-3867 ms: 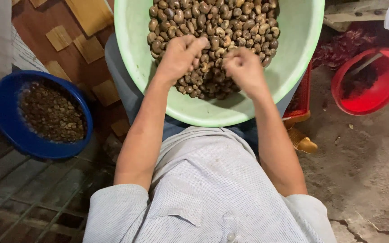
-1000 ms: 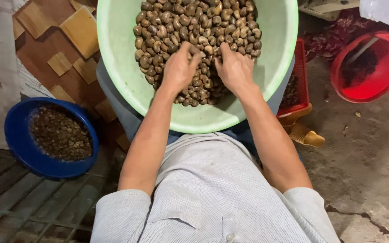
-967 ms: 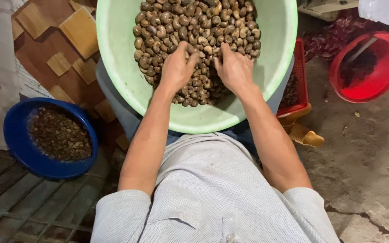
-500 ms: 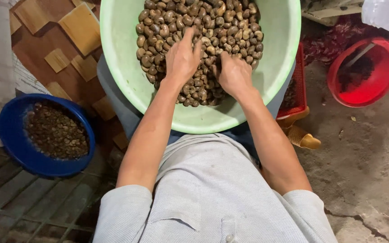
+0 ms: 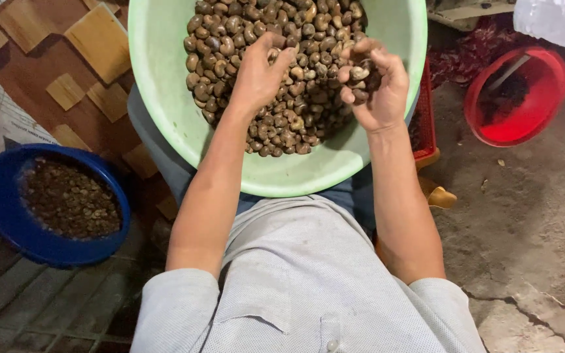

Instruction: Sorting and sifting through a large bowl of nuts by hand to separate or inspect them.

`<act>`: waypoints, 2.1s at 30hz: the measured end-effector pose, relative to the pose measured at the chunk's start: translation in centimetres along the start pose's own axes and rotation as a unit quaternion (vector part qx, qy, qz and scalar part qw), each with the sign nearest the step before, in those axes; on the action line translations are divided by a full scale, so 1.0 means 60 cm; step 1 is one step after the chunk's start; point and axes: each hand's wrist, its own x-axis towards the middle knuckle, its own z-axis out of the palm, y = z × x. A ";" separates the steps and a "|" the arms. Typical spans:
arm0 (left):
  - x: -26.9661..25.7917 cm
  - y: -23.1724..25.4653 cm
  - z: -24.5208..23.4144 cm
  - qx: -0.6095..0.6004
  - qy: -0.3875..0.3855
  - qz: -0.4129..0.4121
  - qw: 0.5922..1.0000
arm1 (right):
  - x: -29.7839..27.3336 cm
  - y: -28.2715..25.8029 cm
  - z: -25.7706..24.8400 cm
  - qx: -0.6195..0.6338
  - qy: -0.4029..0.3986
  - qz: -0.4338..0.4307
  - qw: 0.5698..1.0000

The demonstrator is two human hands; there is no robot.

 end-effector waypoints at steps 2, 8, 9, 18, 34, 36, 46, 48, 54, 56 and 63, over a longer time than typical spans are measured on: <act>-0.031 0.046 -0.037 -0.153 -0.061 -0.032 0.986 | 0.004 -0.008 0.026 -0.078 0.044 0.012 0.996; -0.079 0.055 -0.085 -0.462 -0.213 -0.084 0.857 | 0.025 0.030 0.043 -0.677 0.084 0.048 0.730; -0.080 0.050 -0.084 -0.502 -0.237 -0.071 0.829 | 0.025 0.038 0.048 -0.784 0.055 0.061 0.616; -0.071 0.053 -0.076 -0.468 -0.137 -0.127 0.864 | 0.027 0.097 -0.047 -0.883 -0.033 -0.132 0.448; -0.131 0.082 0.023 0.001 0.101 0.233 0.967 | -0.021 0.156 0.079 0.016 0.096 0.208 0.973; -0.147 0.100 0.018 0.011 0.106 0.271 0.957 | -0.030 0.148 0.100 0.093 -0.031 0.164 0.982; -0.118 0.129 0.002 -0.149 0.140 0.285 0.936 | -0.066 0.069 0.034 0.068 0.051 0.219 0.972; -0.115 0.166 -0.016 -0.017 0.127 0.204 0.971 | -0.109 0.007 0.047 0.153 0.046 0.171 0.972; -0.048 0.073 0.097 0.169 0.013 0.243 0.955 | -0.235 -0.074 -0.122 0.156 -0.091 0.017 0.983; -0.033 0.065 0.132 0.176 0.011 0.269 0.947 | -0.287 -0.070 -0.209 0.109 -0.051 0.021 0.993; -0.041 0.041 0.166 0.315 -0.014 0.263 0.912 | -0.496 0.020 -0.509 -0.175 0.246 0.299 0.905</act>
